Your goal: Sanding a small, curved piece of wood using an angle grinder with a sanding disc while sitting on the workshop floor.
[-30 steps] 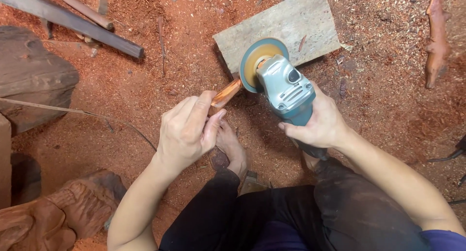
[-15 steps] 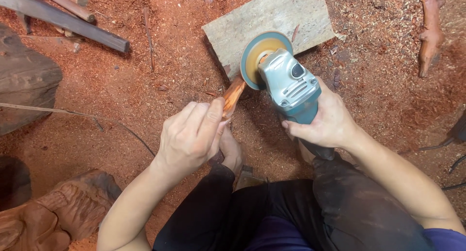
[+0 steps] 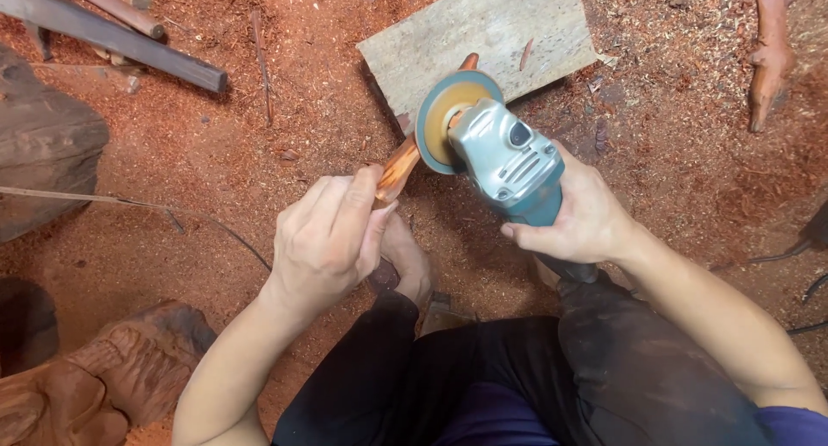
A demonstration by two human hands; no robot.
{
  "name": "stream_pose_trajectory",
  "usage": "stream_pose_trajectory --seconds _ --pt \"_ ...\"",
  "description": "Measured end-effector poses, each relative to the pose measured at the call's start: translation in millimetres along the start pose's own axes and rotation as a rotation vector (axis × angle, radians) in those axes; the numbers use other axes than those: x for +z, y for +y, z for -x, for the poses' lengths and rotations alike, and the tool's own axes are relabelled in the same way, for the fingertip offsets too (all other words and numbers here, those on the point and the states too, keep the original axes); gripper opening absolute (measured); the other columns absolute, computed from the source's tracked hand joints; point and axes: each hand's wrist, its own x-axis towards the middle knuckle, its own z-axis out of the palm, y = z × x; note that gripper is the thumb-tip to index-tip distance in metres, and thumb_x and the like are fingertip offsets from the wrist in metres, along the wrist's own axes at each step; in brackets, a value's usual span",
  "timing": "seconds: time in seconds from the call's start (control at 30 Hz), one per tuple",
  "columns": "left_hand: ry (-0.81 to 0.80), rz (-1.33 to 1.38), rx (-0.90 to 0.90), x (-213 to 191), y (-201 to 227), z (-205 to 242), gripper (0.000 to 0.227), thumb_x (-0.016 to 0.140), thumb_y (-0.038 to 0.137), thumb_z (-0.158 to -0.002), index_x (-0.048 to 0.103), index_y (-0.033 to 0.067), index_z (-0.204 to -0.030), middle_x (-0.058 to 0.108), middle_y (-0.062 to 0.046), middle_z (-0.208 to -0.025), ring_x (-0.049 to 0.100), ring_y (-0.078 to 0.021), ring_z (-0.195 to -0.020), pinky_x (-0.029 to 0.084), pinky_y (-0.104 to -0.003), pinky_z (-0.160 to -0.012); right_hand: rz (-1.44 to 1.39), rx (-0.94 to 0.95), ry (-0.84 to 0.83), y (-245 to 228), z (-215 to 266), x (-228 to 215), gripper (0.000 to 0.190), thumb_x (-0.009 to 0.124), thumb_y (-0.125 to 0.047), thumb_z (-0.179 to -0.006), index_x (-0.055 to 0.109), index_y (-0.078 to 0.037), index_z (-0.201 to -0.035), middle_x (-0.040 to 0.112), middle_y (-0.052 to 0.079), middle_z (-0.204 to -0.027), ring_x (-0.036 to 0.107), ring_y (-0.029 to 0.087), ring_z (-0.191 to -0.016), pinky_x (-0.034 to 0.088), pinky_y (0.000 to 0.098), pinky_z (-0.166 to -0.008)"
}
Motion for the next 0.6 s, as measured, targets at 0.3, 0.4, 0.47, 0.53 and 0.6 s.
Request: stream_pose_trajectory --seconds 0.3,0.4,0.47,0.53,0.6 --pt "0.013 -0.057 0.06 5.3 -2.0 7.7 0.031 0.057 0.014 -0.103 0.067 -0.0097 -0.12 0.061 -0.018 -0.088 0.066 -0.0322 -0.073 0.058 -0.039 -0.06 0.077 0.045 -0.005 -6.7 -0.2 -2.6 0.076 0.092 -0.026 -0.057 0.053 -0.003 -0.117 0.07 0.023 -0.097 0.071 0.048 -0.097 0.056 0.0639 -0.085" --pt "0.005 -0.051 0.067 5.0 -1.7 9.7 0.03 0.058 0.012 -0.102 0.067 -0.0103 -0.12 0.06 -0.017 -0.087 0.064 -0.0326 -0.071 0.057 -0.038 -0.058 0.089 0.072 -0.008 -14.9 -3.3 -4.4 0.075 0.092 -0.027 -0.057 0.053 -0.003 -0.116 0.07 0.023 -0.097 0.071 0.047 -0.097 0.056 0.0624 -0.085" --pt "0.004 -0.057 0.075 5.1 -0.4 10.3 0.03 0.059 0.011 -0.101 0.068 -0.0099 -0.12 0.06 -0.017 -0.088 0.064 -0.0317 -0.071 0.057 -0.037 -0.059 0.084 0.064 -0.006 -14.2 -2.2 -6.0 0.074 0.092 -0.027 -0.057 0.053 -0.003 -0.116 0.07 0.022 -0.097 0.072 0.047 -0.097 0.056 0.0619 -0.085" --pt "0.001 -0.065 0.08 5.9 0.1 11.1 0.029 0.06 0.011 -0.101 0.068 -0.0094 -0.12 0.061 -0.016 -0.088 0.065 -0.0309 -0.072 0.057 -0.037 -0.059 0.077 0.055 -0.008 -14.1 -2.8 -6.8 0.074 0.092 -0.027 -0.057 0.054 -0.003 -0.115 0.07 0.022 -0.097 0.072 0.046 -0.097 0.056 0.0614 -0.085" --pt "0.011 -0.068 0.088 8.1 0.1 11.7 0.029 0.059 0.012 -0.101 0.068 -0.0092 -0.119 0.061 -0.016 -0.089 0.065 -0.0306 -0.073 0.057 -0.036 -0.059 0.065 0.035 -0.019 -14.0 -4.5 -7.7 0.072 0.092 -0.026 -0.057 0.055 -0.003 -0.113 0.07 0.022 -0.096 0.072 0.046 -0.097 0.057 0.0611 -0.084"
